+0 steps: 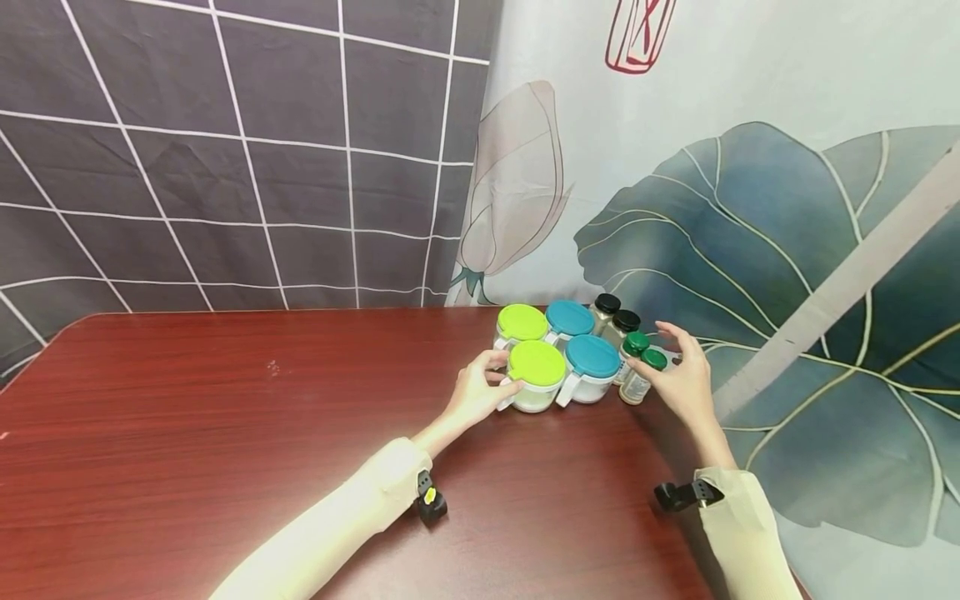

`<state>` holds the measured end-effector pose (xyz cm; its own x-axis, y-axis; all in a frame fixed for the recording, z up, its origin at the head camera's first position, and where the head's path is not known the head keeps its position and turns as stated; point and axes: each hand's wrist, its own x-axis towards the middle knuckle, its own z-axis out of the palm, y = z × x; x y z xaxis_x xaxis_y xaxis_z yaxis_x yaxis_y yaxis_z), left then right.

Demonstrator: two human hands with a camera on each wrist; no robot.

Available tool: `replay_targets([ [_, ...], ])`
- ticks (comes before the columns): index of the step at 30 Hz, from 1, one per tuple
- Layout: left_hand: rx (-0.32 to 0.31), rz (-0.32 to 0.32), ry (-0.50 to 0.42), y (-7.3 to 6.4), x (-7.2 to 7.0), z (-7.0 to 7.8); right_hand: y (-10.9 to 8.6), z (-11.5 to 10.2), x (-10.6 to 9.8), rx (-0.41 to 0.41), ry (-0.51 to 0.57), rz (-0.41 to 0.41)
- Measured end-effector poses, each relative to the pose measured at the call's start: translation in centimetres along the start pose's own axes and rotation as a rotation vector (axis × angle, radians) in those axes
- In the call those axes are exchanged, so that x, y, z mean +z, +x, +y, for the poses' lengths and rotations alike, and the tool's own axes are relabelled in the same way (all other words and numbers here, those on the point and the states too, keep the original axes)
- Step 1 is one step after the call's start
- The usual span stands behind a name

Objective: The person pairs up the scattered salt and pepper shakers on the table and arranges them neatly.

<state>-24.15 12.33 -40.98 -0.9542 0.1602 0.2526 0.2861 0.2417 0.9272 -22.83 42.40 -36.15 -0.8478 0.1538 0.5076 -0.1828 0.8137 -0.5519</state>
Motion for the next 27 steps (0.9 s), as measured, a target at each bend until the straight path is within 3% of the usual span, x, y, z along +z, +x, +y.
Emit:
replay_targets([
  [10,0.007,0.000,-0.032,-0.1,0.0,-0.1,-0.3,0.9,-0.6,0.083,0.002,-0.117],
  [27,-0.006,-0.017,-0.021,-0.4,-0.3,-0.2,-1.2,2.0,-0.3,0.121,0.020,-0.176],
])
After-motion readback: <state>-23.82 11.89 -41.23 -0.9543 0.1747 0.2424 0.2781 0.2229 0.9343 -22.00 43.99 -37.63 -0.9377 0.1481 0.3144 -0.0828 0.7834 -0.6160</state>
